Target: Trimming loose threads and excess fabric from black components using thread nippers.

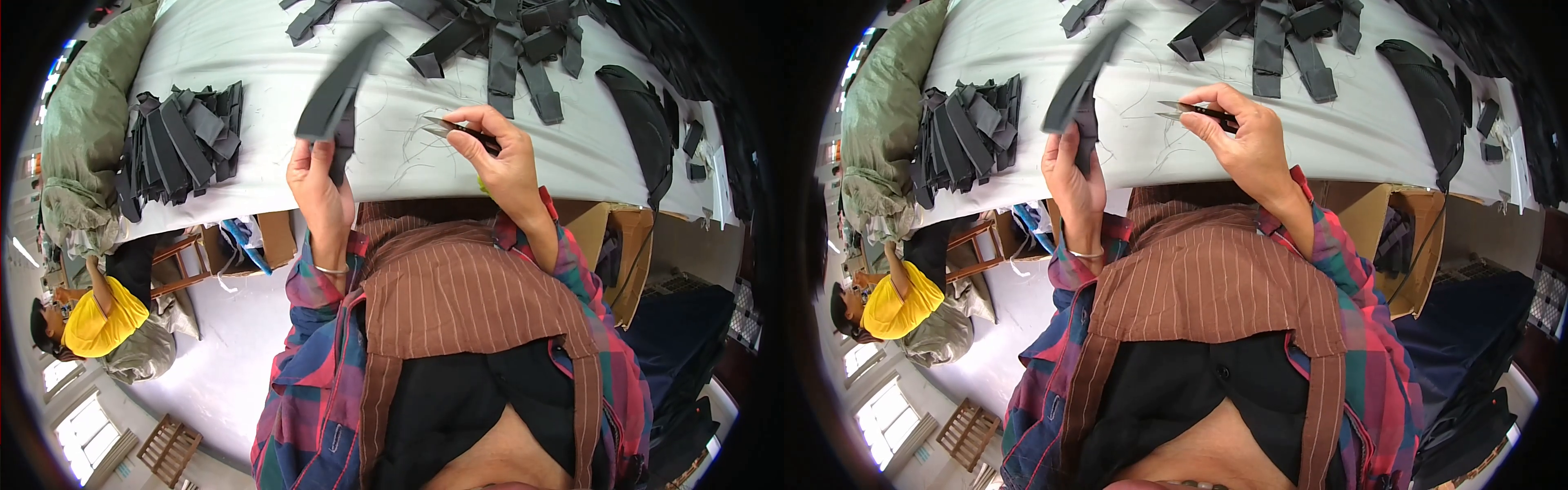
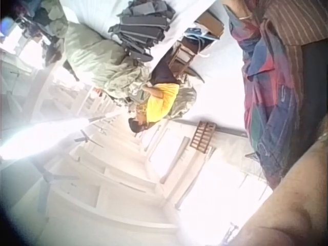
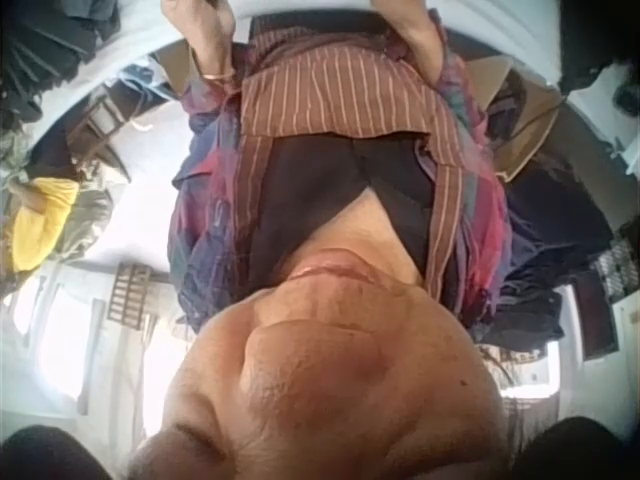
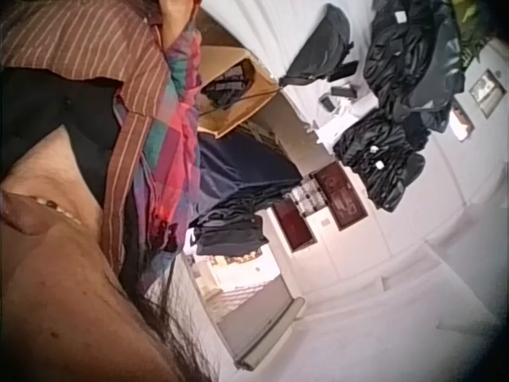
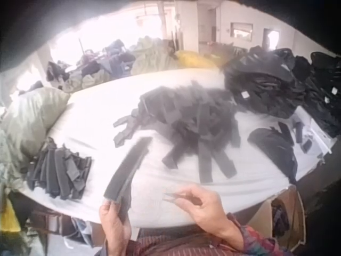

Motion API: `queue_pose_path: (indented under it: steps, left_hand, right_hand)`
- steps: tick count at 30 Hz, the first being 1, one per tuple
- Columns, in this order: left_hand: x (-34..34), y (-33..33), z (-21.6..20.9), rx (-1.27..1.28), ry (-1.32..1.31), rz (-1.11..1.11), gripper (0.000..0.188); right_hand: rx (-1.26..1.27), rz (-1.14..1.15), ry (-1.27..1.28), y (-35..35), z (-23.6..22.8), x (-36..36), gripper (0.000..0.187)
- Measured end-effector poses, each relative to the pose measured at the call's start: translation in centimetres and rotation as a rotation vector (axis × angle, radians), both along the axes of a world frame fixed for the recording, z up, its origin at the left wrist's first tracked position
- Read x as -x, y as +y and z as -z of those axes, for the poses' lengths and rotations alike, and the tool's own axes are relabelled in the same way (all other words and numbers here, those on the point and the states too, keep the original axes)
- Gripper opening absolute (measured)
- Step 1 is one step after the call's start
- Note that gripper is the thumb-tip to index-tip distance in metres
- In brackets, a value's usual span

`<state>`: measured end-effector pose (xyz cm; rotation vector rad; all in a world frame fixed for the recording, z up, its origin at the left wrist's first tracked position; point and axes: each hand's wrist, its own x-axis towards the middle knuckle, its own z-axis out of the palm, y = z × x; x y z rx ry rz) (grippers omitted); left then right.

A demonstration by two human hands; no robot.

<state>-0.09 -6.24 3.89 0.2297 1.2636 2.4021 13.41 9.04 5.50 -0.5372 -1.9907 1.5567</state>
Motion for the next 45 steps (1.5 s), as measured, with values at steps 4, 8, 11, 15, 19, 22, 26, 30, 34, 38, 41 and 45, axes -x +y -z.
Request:
queue_pose_path:
  steps: [4,8,11,15,19,22,26,30,34,38,41,45]
  left_hand:
    - [-0.7,0.2,3.5,0.254,-0.113,0.369,0.016]
    - [-3.5,0.9,4.7,0.311,-0.208,0.318,0.016]
    - [-3.0,0.7,5.2,0.453,-0.063,0.338,0.018]
    - [-2.3,0.5,3.7,0.351,-0.15,0.359,0.032]
    - [-2.4,0.3,2.8,0.259,-0.174,0.426,0.04]
    - [-2.6,0.2,3.1,0.274,-0.19,0.438,0.034]
    - [-2.0,0.2,3.9,0.136,-0.268,0.395,0.027]
    - [-2.3,0.0,3.7,0.138,-0.32,0.445,0.032]
    - [-2.2,-0.1,3.2,-0.038,-0.378,0.57,0.038]
    - [-0.9,-0.7,3.1,-0.253,-0.444,0.564,0.047]
    - [-1.2,-0.6,2.7,-0.301,-0.465,0.585,0.051]
    - [-2.7,0.3,1.9,0.183,-0.008,0.493,0.055]
  right_hand:
    - [-0.013,-0.053,-0.004,-0.4,0.5,0.2,0.019]
    - [-0.057,-0.04,-0.053,-0.1,1.4,-0.1,0.02]
    - [-0.104,-0.051,-0.092,0.0,1.6,-0.3,0.021]
    - [-0.124,-0.138,-0.173,-0.3,1.3,-0.1,0.028]
    - [-0.202,-0.197,-0.083,-1.0,0.8,0.1,0.035]
    - [-0.242,-0.269,-0.036,-0.9,1.2,0.0,0.038]
    - [-0.24,-0.395,-0.115,-0.9,0.9,-0.3,0.038]
    - [-0.373,-0.295,-0.096,-1.7,1.4,-0.3,0.027]
    - [-0.386,-0.254,-0.022,-1.2,1.7,-0.5,0.021]
    - [-0.264,-0.336,0.038,-1.0,2.0,-0.9,0.019]
    - [-0.177,-0.339,0.012,-1.5,0.9,-1.0,0.014]
    - [-0.181,-0.165,-0.021,-2.0,1.1,-0.3,0.008]
